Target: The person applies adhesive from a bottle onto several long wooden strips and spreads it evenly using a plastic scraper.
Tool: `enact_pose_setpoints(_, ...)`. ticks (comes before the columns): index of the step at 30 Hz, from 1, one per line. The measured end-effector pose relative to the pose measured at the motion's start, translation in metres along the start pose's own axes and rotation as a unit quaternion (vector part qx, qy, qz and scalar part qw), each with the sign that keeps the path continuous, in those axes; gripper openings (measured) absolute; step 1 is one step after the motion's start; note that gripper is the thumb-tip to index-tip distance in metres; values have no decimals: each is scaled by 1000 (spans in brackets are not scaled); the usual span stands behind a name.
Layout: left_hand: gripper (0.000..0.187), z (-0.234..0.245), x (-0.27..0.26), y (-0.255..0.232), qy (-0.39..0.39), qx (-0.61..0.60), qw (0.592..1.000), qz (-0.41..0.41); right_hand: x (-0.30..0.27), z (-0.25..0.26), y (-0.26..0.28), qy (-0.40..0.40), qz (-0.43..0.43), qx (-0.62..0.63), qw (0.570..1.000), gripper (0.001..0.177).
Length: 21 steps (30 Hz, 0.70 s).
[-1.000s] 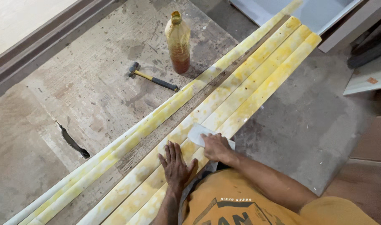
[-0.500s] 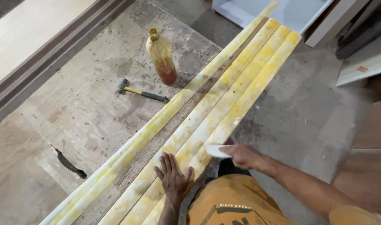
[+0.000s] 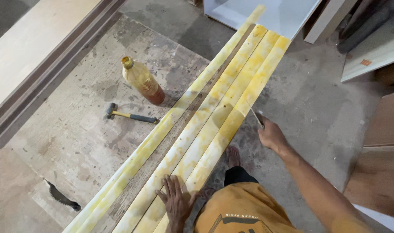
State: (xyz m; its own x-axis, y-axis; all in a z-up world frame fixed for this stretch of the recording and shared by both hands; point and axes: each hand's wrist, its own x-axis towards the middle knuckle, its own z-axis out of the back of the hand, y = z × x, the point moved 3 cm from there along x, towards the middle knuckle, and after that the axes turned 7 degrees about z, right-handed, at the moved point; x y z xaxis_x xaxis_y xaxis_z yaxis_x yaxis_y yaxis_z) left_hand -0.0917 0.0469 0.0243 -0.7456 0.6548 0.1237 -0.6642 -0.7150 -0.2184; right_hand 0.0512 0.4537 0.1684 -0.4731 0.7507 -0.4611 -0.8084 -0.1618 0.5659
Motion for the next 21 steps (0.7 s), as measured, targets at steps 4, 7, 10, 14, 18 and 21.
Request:
enact_pose_setpoints(4, 121, -8, 0, -11, 2, -8, 1000, 14, 50, 40, -8, -25, 22, -4, 999, 58)
enact_pose_setpoints(7, 121, -29, -1, -8, 40, 43, 995, 82, 140, 80, -31, -66, 63, -57, 994, 77)
enact_pose_setpoints(10, 120, -31, -10, -4, 108, 77, 984, 117, 224, 119, -36, -86, 138, -148, 976, 73)
enact_pose_setpoints(14, 125, -39, 3, -1, 86, 41, 987, 125, 315, 147, -19, -69, 144, -247, 956, 45)
enact_pose_setpoints(18, 121, -33, -5, -8, 97, 32, 985, 140, 316, 83, -10, 15, 123, -311, 942, 43)
enact_pose_setpoints(21, 123, -42, -9, -4, 114, 26, 983, 145, 209, -1, 32, 31, 209, -358, 910, 38)
